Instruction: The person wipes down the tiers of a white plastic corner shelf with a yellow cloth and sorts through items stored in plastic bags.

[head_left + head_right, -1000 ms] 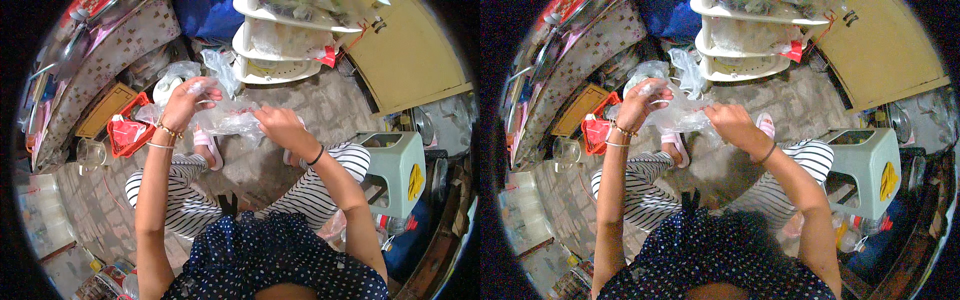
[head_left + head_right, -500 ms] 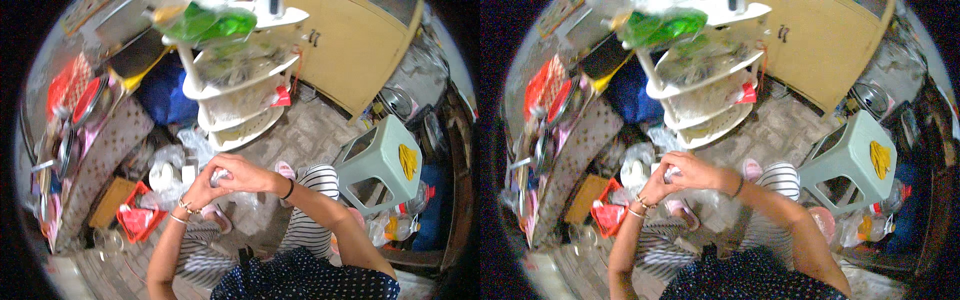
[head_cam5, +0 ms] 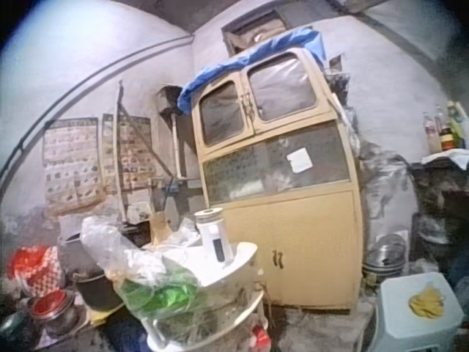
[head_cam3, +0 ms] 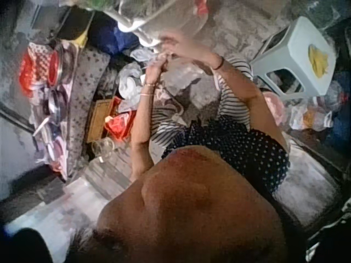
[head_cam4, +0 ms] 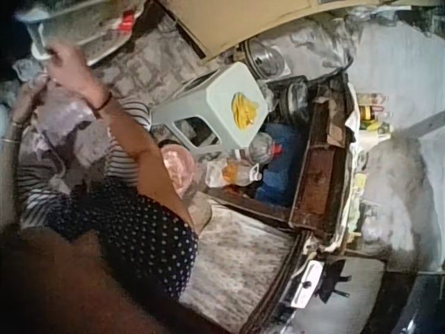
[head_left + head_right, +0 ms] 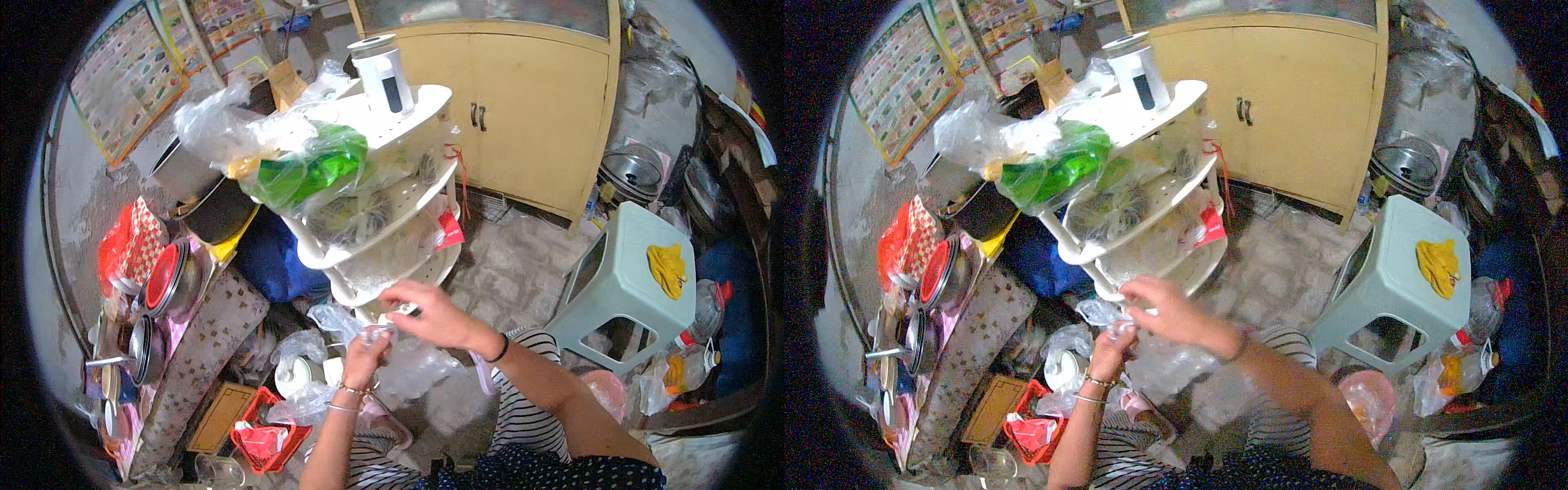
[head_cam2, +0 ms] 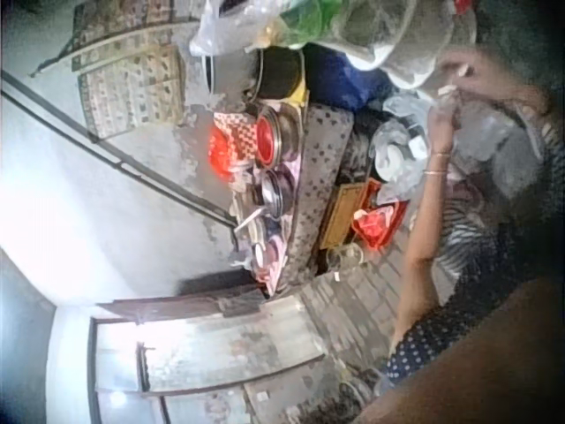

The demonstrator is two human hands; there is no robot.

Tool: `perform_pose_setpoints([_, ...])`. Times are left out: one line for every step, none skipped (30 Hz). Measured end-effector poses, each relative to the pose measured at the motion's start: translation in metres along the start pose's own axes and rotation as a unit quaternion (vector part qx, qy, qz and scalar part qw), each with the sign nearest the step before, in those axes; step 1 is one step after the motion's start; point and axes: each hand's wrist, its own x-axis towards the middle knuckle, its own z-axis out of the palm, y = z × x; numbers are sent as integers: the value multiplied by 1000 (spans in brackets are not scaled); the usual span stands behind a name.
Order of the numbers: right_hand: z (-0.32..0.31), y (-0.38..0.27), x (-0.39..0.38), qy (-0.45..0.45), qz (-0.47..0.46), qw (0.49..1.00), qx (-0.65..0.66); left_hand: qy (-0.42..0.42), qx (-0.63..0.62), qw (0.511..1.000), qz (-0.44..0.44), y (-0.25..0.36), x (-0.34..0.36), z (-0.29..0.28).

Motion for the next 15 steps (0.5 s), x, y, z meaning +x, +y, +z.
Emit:
perform_pose_setpoints([-21,-1,3,37,-1,999,-31,30,-30,999,-8,1,7,2])
perform_pose_setpoints([-40,-5,4,75,2,996,-53,54,-5,998,16,1,12,-3])
perform_pose_setpoints([-62,-7,-2,117,-1,988,-103,82,-5,997,4,0,15,-3])
perform_pose_setpoints([-87,-9,-8,159,-3,975,-156,107,-1,994,-7,3,19,-5])
perform_pose_setpoints([-115,-11,-19,180,2,968,-173,116,-24,993,-3,-2,25,-10])
perform_pose_setpoints([-140,-11,-31,209,-3,945,-251,127,-44,991,-2,-8,30,-18])
perform_pose_setpoints([-164,-10,-46,248,12,919,-306,144,-48,988,9,-8,32,-23])
perform_pose_setpoints([-195,-12,-66,266,26,896,-354,158,-57,986,16,-7,31,-23])
perform_pose_setpoints([-221,-19,-84,290,109,872,-378,150,-84,985,11,-7,30,-31])
perform_pose_setpoints([-248,-27,-105,307,147,823,-455,145,-113,983,8,-9,31,-33])
perform_pose_setpoints([-278,-42,-129,333,136,770,-527,145,-131,981,6,-10,36,-20])
perform_pose_setpoints([-309,-46,-162,328,163,710,-601,158,-145,977,12,-6,39,-11])
perform_pose_setpoints([-326,-51,-181,290,267,687,-610,179,-128,975,15,2,35,-8])
perform_pose_setpoints([-336,-54,-194,262,350,651,-620,173,-129,976,2,3,37,-8])
perform_pose_setpoints([-345,-50,-205,229,426,615,-622,174,-132,976,-8,3,38,-12])
